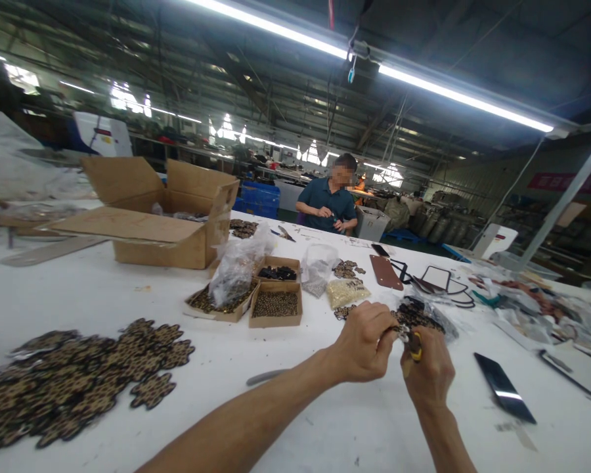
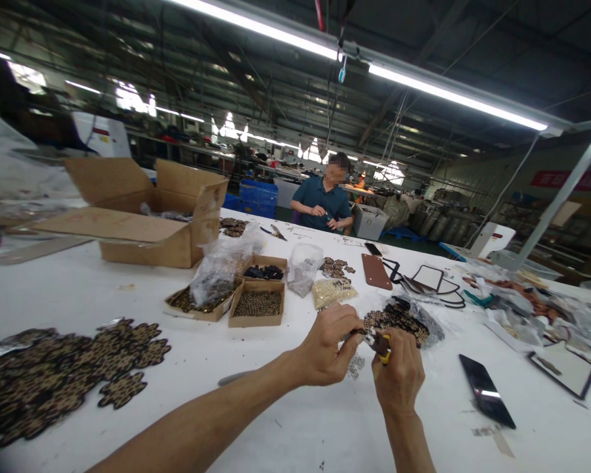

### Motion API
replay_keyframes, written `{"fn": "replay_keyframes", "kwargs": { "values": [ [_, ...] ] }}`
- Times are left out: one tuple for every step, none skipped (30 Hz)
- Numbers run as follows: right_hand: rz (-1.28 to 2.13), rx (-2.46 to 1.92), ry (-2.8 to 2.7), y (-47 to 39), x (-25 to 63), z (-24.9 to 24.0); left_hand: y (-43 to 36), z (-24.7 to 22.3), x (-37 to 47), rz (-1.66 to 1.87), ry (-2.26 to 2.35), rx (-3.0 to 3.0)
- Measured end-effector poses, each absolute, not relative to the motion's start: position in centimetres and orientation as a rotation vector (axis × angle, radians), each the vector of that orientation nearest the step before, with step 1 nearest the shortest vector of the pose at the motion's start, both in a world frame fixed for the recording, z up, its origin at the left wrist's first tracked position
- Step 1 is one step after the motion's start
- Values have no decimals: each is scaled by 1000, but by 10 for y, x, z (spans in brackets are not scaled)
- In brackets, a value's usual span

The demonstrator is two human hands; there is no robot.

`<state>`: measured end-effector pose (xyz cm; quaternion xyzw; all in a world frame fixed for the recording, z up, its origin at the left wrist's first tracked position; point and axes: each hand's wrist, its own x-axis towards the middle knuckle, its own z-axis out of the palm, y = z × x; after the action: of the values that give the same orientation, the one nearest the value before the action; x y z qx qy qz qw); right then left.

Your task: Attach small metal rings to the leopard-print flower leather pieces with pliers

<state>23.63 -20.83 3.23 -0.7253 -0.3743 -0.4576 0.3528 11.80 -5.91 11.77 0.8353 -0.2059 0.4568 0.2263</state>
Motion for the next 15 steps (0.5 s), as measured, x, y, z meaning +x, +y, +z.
{"fn": "replay_keyframes", "kwargs": {
  "values": [
    [-1180,-1873,-963,-208,236,31,-59,118,118,1261,-564,2302],
    [-1176,-1869,-961,-207,236,31,-59,117,118,1261,-564,2302],
    [-1167,-1867,-962,-207,236,30,-58,117,119,1263,-561,2302],
    [-1154,-1868,-966,-207,236,30,-58,117,119,1264,-558,2301],
    [-1140,-1874,-970,-207,236,30,-58,117,119,1264,-555,2300],
    [-1126,-1880,-973,-207,236,30,-57,117,119,1263,-551,2299],
    [-1113,-1886,-976,-207,236,30,-57,118,119,1261,-549,2299],
    [-1106,-1889,-971,-207,236,30,-57,118,119,1258,-548,2301],
    [-1106,-1889,-965,-207,236,30,-57,118,119,1256,-548,2302],
    [-1110,-1885,-962,-207,236,29,-57,119,118,1254,-547,2304],
    [-1114,-1875,-962,-207,236,29,-57,119,118,1254,-545,2304],
    [-1116,-1863,-968,-206,237,28,-58,120,118,1256,-541,2302],
    [-1113,-1847,-980,-205,238,27,-58,120,117,1260,-534,2299],
    [-1102,-1827,-996,-204,239,26,-58,120,117,1263,-525,2295],
    [-1081,-1804,-1008,-203,241,24,-59,120,117,1265,-515,2291]
  ]
}}
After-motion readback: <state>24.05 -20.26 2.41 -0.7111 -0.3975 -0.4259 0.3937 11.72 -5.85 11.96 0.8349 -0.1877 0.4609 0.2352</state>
